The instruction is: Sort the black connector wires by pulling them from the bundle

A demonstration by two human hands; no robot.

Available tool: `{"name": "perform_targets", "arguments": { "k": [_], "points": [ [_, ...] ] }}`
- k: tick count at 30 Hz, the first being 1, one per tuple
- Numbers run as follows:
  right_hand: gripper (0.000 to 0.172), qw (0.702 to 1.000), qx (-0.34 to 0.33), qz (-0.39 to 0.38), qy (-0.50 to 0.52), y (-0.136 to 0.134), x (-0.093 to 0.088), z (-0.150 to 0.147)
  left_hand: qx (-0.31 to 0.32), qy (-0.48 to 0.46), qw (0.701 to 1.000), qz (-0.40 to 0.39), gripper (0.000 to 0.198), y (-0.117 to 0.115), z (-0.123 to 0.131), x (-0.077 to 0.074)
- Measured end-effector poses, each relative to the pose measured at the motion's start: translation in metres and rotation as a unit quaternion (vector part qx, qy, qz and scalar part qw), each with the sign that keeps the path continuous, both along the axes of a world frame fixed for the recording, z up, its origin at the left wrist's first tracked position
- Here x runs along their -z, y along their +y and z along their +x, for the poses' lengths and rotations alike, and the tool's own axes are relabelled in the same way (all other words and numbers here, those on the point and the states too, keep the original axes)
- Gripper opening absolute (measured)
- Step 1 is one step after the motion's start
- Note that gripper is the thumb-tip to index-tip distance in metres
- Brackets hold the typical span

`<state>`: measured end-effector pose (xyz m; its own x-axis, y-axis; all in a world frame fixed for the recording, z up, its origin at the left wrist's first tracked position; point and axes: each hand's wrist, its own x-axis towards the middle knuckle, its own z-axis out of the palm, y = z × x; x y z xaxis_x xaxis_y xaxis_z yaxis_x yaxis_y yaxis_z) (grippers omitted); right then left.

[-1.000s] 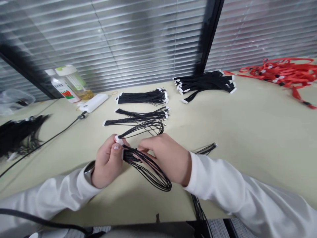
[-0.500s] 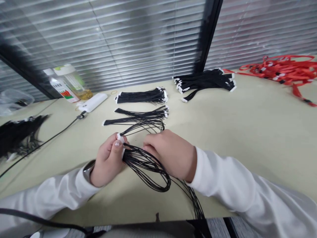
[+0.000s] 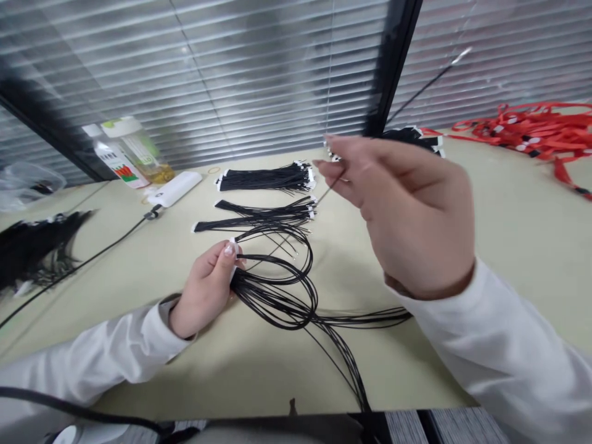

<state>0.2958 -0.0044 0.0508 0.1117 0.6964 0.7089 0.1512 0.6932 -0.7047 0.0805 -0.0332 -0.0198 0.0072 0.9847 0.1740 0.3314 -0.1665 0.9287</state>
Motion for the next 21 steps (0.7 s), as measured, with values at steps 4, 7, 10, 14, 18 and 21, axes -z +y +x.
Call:
{"name": "perform_targets", "arguments": {
  "k": [4, 7, 10, 14, 18, 21],
  "points": [
    [0.026, 0.995, -0.069, 0.026, 0.060, -0.004, 0.004, -0.007, 0.024, 0.016, 0.999, 0.017, 0.037, -0.001, -0.002, 0.002],
    [0.033, 0.977, -0.140, -0.068, -0.146, -0.007, 0.010, -0.010, 0.037, 0.007, 0.999, 0.025, 0.035, -0.002, -0.002, 0.003],
    [0.011, 0.935, -0.111, -0.092, -0.325, -0.009, 0.016, -0.016, 0.055, -0.021, 0.998, 0.023, 0.034, -0.004, -0.001, 0.003],
    [0.016, 0.920, -0.086, -0.068, -0.375, -0.014, 0.022, -0.027, 0.081, -0.021, 0.996, 0.038, 0.033, -0.008, -0.002, 0.003],
    [0.017, 0.915, -0.070, -0.063, -0.391, -0.016, 0.025, -0.032, 0.092, 0.008, 0.994, 0.058, 0.032, -0.010, -0.003, 0.005],
    [0.018, 0.911, -0.071, -0.058, -0.403, -0.017, 0.026, -0.033, 0.099, 0.023, 0.993, 0.057, 0.032, -0.010, -0.004, 0.006]
  ]
}}
